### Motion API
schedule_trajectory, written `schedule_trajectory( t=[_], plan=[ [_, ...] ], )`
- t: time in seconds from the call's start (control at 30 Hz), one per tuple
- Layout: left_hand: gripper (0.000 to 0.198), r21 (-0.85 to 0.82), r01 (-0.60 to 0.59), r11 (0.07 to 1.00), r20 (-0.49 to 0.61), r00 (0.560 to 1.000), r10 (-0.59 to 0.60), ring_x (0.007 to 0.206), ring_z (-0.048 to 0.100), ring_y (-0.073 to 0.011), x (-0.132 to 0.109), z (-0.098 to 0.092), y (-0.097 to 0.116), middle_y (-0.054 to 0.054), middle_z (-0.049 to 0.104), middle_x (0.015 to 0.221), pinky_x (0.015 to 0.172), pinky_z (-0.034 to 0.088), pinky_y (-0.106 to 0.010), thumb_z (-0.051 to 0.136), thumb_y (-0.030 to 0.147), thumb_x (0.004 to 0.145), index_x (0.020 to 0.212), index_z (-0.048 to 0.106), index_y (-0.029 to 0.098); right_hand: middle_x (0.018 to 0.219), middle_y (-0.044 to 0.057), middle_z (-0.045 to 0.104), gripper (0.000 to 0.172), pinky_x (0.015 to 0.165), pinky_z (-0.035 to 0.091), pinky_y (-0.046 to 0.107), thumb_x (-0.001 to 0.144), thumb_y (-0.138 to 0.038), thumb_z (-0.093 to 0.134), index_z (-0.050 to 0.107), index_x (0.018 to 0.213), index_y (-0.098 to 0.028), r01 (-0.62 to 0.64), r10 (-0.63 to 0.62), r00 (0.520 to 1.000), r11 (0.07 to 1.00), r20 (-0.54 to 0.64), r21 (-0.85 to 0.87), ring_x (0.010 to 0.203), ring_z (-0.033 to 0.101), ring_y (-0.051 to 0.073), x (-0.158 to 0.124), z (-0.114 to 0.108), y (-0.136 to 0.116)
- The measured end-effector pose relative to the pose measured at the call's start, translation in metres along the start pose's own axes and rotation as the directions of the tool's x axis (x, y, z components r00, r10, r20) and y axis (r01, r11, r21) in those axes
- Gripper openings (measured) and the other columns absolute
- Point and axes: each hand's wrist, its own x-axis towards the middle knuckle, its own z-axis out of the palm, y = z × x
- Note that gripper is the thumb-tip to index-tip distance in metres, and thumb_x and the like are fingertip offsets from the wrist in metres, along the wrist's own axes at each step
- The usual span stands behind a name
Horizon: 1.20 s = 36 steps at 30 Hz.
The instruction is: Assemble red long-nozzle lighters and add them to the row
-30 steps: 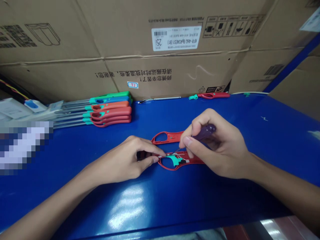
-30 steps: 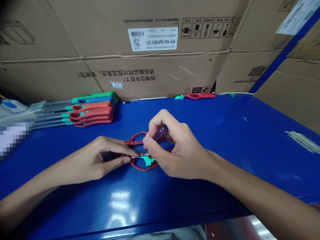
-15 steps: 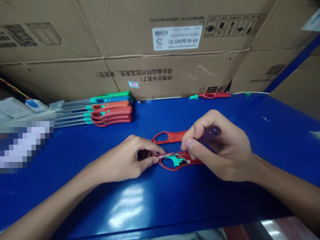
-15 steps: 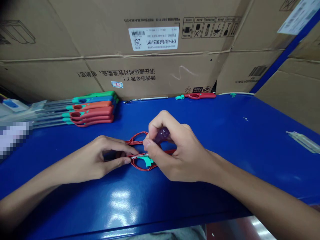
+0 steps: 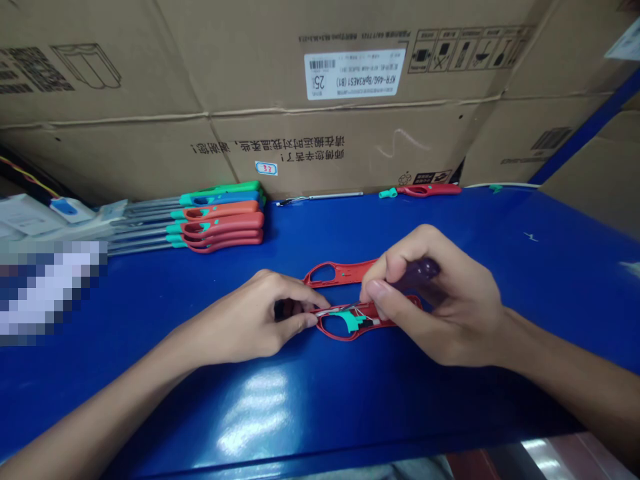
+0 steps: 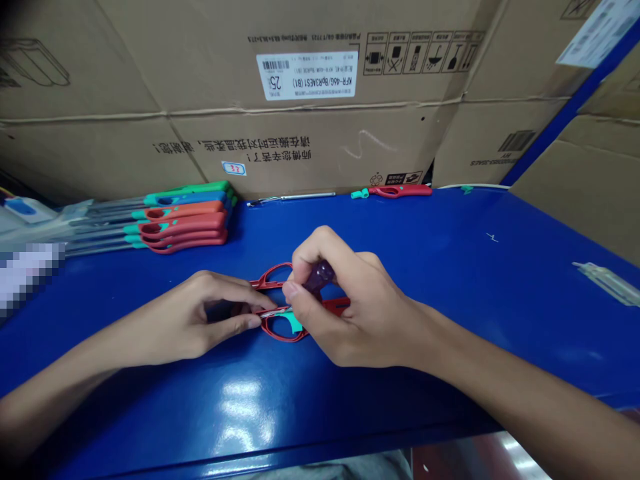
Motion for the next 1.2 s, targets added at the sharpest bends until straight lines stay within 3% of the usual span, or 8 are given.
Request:
schedule_trajectory(
  t=[0.23,0.57,0.83,0.97,1.2],
  plan=[
    [0.023,0.025,-0.024,0.999,-0.001,1.0,0.024,0.085,0.069,-0.0173,-0.001,0.0,-0.002,-0.002,0.075,0.099,0.074,0.051,-0.024,0.056,0.021,0.091,0.107,0.073,0.023,0.076,-0.002,0.064,0.017,0.052,0.048,0.024,0.087,-0.014,0.058,0.043,0.086,-0.022,-0.005,0.007,1.0,0.996,0.016,-0.084,0.057,0.059,0.01,0.001,0.0,0.004],
    [0.023,0.034,-0.029,0.999,0.022,0.999,0.028,0.08,0.068,-0.0147,0.0,0.0,0.0,0.001,0.074,0.095,0.072,0.049,-0.023,0.055,0.021,0.092,0.107,0.072,0.025,0.075,-0.002,0.063,0.02,0.054,0.048,0.027,0.087,-0.012,0.059,0.043,0.086,-0.024,0.044,-0.045,0.998,0.999,-0.038,-0.019,0.059,0.06,0.011,-0.001,0.001,-0.001],
    [0.021,0.015,-0.043,0.999,0.025,0.999,0.043,0.079,0.067,-0.0139,0.0,-0.001,0.0,0.001,0.074,0.093,0.069,0.049,-0.022,0.055,0.019,0.092,0.104,0.072,0.023,0.075,-0.003,0.059,0.022,0.051,0.047,0.026,0.087,-0.008,0.057,0.042,0.088,-0.024,0.09,-0.09,0.996,0.996,0.019,0.005,0.059,0.059,0.011,-0.001,-0.001,0.0],
    [0.021,0.01,-0.047,0.999,0.025,0.999,0.047,0.082,0.068,-0.0141,0.001,0.0,-0.001,0.001,0.074,0.096,0.071,0.049,-0.022,0.055,0.021,0.092,0.104,0.072,0.023,0.075,-0.004,0.053,0.025,0.054,0.048,0.025,0.085,-0.004,0.056,0.041,0.088,-0.023,0.166,-0.166,0.983,0.986,0.072,0.01,0.065,0.06,0.01,0.0,-0.001,0.003],
    [0.02,0.016,-0.052,0.999,0.013,0.999,0.052,0.085,0.068,-0.015,-0.001,0.001,-0.002,0.0,0.074,0.099,0.074,0.05,-0.023,0.056,0.023,0.092,0.103,0.073,0.023,0.074,-0.005,0.046,0.022,0.055,0.048,0.022,0.083,-0.004,0.057,0.044,0.087,-0.02,0.278,-0.275,0.961,0.958,0.04,-0.066,0.067,0.062,0.009,-0.002,0.002,0.009]
  ],
)
